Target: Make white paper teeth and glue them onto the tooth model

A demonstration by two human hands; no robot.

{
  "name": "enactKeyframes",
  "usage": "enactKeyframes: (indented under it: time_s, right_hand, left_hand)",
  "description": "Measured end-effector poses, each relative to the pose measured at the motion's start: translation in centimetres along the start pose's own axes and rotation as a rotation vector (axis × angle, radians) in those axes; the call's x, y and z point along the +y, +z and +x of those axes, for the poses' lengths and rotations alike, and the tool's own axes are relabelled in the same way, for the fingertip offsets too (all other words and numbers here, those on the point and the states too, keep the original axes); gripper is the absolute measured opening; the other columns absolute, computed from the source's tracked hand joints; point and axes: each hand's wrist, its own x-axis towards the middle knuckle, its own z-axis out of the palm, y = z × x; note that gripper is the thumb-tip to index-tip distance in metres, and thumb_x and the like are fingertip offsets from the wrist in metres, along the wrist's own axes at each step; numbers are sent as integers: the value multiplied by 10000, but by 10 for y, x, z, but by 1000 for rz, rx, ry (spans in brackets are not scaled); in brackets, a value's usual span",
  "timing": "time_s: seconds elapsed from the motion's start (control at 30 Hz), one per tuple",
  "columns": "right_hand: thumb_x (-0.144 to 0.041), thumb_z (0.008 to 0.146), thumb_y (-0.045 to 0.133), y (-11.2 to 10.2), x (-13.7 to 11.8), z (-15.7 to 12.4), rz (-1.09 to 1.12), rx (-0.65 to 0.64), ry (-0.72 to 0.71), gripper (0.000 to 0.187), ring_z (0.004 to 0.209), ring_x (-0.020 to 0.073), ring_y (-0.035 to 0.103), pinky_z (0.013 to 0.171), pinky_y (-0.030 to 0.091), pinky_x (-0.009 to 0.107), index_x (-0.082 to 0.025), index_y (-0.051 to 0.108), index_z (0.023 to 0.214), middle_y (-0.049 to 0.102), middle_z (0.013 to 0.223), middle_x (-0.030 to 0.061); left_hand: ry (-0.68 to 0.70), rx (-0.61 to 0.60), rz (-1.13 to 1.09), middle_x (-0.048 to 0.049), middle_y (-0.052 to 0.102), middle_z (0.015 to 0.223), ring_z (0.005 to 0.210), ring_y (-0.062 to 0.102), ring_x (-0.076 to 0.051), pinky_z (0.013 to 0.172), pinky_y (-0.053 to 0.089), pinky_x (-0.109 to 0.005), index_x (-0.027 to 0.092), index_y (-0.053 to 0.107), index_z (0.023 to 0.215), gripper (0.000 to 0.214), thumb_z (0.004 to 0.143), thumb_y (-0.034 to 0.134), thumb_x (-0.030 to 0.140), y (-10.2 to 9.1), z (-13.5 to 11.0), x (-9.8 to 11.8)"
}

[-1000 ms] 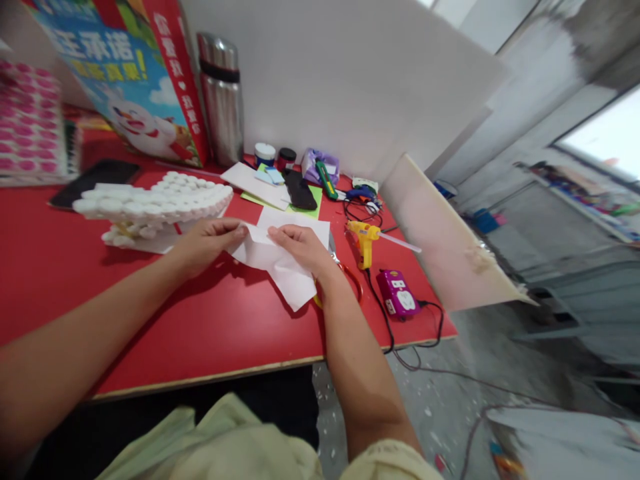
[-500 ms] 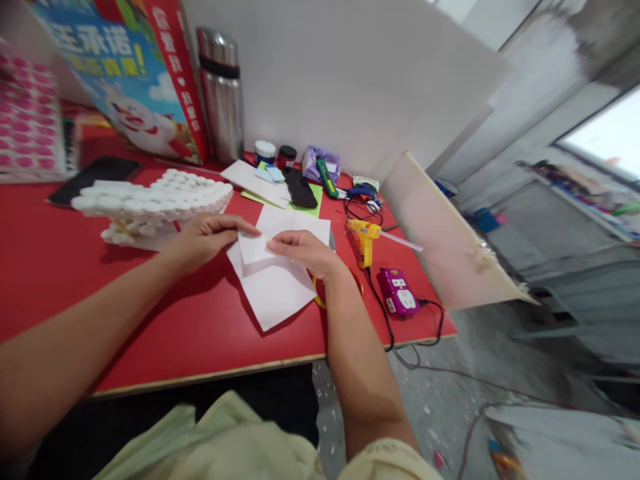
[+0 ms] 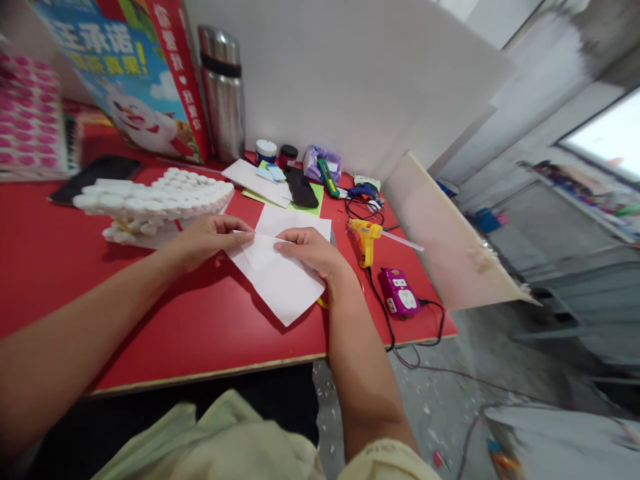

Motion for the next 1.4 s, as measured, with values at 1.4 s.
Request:
enactKeyframes:
  time_s: [1.4]
  right_hand:
    - [-469,817,847,-8,-8,-2,39,-39,-375,381,1068,246,769,974,590,404,-210,789,1090,810,1131,95]
  left_hand:
    - [215,-110,-29,-54,793,887,673,661,-126,641,546,-235,199,848,934,255,681,865,227,-5,-8,13]
